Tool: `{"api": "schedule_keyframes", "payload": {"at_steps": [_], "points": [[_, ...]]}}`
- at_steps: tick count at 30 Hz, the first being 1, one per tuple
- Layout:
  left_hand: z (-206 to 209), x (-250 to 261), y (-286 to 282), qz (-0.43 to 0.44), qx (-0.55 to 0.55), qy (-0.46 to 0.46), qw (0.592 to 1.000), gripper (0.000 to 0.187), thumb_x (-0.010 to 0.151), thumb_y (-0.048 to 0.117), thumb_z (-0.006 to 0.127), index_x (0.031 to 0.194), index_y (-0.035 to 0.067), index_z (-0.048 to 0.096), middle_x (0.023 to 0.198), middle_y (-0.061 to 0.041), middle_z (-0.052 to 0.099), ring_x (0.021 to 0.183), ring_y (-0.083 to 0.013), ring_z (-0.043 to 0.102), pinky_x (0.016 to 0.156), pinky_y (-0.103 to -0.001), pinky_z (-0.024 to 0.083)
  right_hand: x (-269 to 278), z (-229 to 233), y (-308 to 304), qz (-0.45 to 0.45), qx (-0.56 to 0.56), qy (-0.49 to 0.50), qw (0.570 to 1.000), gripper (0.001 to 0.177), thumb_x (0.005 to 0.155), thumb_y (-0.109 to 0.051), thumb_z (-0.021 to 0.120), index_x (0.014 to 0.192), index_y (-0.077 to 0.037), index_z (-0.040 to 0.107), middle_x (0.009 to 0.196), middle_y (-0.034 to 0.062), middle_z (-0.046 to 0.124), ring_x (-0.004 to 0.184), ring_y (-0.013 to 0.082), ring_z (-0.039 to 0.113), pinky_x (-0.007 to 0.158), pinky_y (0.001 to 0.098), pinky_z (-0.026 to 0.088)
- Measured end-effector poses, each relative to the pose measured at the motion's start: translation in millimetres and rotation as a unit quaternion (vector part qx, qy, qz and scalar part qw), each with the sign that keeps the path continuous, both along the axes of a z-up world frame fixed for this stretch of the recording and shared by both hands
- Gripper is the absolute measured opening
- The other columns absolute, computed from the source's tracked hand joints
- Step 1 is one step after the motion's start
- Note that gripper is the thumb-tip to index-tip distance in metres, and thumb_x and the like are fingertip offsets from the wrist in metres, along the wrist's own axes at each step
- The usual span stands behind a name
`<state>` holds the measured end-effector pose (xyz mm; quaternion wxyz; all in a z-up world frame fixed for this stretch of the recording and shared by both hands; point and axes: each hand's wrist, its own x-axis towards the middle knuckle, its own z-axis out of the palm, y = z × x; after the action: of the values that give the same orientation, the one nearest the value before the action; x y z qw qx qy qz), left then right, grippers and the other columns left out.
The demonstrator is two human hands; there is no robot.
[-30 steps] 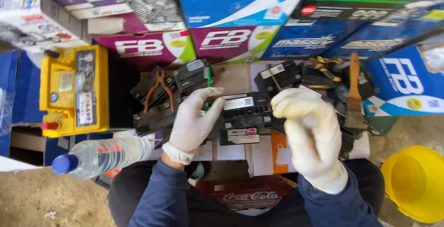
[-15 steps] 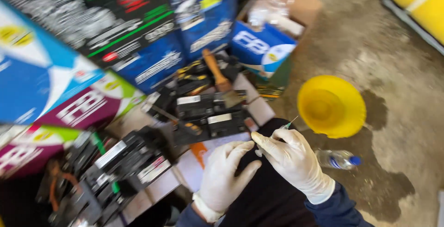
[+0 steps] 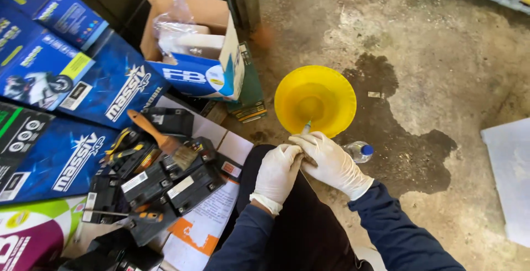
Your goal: Filling lead-acid battery cells with liquid using a syringe in a workshop environment
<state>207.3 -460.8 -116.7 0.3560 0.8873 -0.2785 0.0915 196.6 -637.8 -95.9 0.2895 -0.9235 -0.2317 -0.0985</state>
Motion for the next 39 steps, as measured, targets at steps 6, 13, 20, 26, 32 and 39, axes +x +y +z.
{"api": "schedule_keyframes", "payload": {"at_steps": [6,13,20,26,32,39], "points": [[-34,31,-19,-0.024,0.085,-0.030,0.996,0.011,0.091,0.025,0.072,0.094,0.022,0.061,0.078,-0.001,0.061,0.073,-0.0251,0.069,0.066,-0.039,0.056,27,-25,-24,0.004,0.035,0.131,0.991,0.053,0.080,-0.002,0.073,0.132,0.000,0.060,0.131,0.0244,0.064,0.119,0.0451,0.062,0.101,0.0539,0.052],[-61,44,-31,-0.023,0.107,0.013,0.994,0.012,0.091,0.017,0.069,0.096,0.019,0.058,0.080,-0.005,0.062,0.076,-0.0310,0.070,0.066,-0.043,0.058,48,-42,-33,0.018,0.045,0.182,0.982,0.045,0.088,-0.012,0.069,0.132,-0.005,0.061,0.137,0.0222,0.063,0.123,0.0414,0.062,0.104,0.0497,0.052],[-78,54,-38,-0.038,0.137,0.044,0.989,0.015,0.089,0.017,0.069,0.095,0.020,0.056,0.083,-0.005,0.061,0.080,-0.0300,0.071,0.069,-0.042,0.060,65,-58,-43,0.020,0.000,0.198,0.980,0.038,0.088,-0.014,0.070,0.126,-0.010,0.067,0.135,0.0189,0.062,0.123,0.0400,0.062,0.105,0.0490,0.051],[-79,60,-41,-0.037,0.147,0.086,0.985,0.014,0.091,0.018,0.067,0.094,0.020,0.054,0.085,-0.005,0.061,0.080,-0.0298,0.072,0.069,-0.043,0.062,75,-69,-46,0.021,-0.015,0.220,0.975,0.038,0.087,-0.016,0.070,0.125,-0.015,0.067,0.136,0.0170,0.061,0.125,0.0395,0.061,0.106,0.0486,0.051],[-90,67,-45,-0.046,0.169,0.103,0.979,0.013,0.090,0.019,0.067,0.098,0.020,0.057,0.090,-0.005,0.064,0.083,-0.0302,0.073,0.070,-0.044,0.063,82,-71,-49,0.029,-0.020,0.232,0.972,0.034,0.089,-0.014,0.067,0.124,-0.011,0.066,0.138,0.0184,0.060,0.127,0.0405,0.060,0.106,0.0486,0.051],[-101,76,-47,-0.058,0.164,0.165,0.971,0.013,0.091,0.022,0.067,0.094,0.019,0.056,0.086,-0.009,0.066,0.083,-0.0358,0.074,0.069,-0.047,0.063,87,-88,-50,0.024,-0.018,0.259,0.965,0.037,0.088,-0.007,0.061,0.125,-0.009,0.066,0.140,0.0182,0.061,0.127,0.0393,0.060,0.106,0.0474,0.051]]}}
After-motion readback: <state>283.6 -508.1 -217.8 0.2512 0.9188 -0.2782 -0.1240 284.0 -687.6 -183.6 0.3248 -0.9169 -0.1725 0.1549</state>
